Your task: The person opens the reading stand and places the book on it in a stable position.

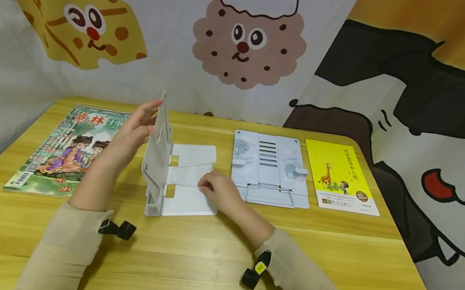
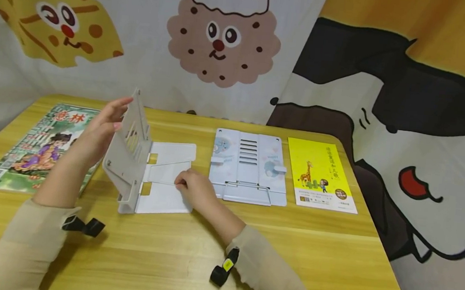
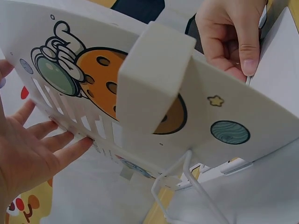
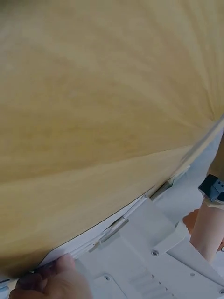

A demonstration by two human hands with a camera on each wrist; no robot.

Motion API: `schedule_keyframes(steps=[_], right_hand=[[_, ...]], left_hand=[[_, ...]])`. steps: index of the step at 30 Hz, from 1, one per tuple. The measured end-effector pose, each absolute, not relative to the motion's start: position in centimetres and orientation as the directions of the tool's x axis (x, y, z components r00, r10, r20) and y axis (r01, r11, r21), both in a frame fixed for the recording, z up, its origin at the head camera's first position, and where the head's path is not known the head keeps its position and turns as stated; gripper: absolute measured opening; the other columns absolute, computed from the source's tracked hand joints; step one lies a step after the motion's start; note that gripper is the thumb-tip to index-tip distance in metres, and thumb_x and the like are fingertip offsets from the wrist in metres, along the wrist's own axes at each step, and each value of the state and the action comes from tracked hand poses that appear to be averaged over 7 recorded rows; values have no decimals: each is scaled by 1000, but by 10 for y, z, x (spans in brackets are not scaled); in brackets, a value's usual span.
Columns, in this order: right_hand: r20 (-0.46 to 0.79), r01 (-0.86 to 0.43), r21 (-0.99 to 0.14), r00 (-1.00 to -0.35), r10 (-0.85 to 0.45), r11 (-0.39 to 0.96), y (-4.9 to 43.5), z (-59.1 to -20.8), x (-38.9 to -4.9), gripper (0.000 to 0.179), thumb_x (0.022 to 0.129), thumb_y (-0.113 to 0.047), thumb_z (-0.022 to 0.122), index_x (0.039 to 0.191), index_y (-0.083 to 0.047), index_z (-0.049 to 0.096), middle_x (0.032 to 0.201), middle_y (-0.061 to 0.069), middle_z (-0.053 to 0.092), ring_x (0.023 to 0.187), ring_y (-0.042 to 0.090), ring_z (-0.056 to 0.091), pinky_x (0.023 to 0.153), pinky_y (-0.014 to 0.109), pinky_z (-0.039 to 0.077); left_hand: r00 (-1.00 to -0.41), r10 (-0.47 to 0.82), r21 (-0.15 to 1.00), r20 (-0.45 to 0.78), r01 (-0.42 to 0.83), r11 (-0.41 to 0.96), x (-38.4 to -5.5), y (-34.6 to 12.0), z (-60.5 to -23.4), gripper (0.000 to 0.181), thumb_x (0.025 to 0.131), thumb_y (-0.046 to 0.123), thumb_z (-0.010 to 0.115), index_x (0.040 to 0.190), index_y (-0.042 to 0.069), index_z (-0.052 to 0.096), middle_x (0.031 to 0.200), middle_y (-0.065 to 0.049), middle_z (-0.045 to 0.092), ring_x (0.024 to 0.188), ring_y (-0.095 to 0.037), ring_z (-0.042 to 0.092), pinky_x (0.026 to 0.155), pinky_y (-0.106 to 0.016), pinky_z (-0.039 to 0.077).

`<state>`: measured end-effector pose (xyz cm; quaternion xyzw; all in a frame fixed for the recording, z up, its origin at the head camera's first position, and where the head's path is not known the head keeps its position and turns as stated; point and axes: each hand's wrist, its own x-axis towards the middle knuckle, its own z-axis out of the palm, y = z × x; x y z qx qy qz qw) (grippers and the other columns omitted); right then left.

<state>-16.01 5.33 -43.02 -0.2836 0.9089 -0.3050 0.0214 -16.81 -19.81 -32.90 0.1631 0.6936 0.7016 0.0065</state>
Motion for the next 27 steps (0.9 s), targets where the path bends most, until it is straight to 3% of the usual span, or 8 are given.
schedule_keyframes(steps=[14, 27], right_hand=[[124, -541, -501, -818, -562, 676, 54, -433, -164, 5, 93, -14, 63, 94, -10, 64, 88, -2, 58, 79, 12, 56, 70, 26, 47], [162, -518, -601, -825, -542, 609, 61, -443, -165, 5, 96, -18, 60, 97, -13, 58, 80, -5, 60, 71, 10, 53, 67, 28, 45]], left_hand=[[-947, 237, 975, 218, 223, -7, -169, -196, -329, 59, 94, 16, 47, 151, 18, 29, 157, -10, 19, 141, -32, 19, 108, -60, 19], [-947, 241, 972, 214, 231, 46, -171, -187, -330, 58, 96, 16, 46, 151, 17, 28, 157, -7, 18, 141, -30, 19, 105, -63, 19]])
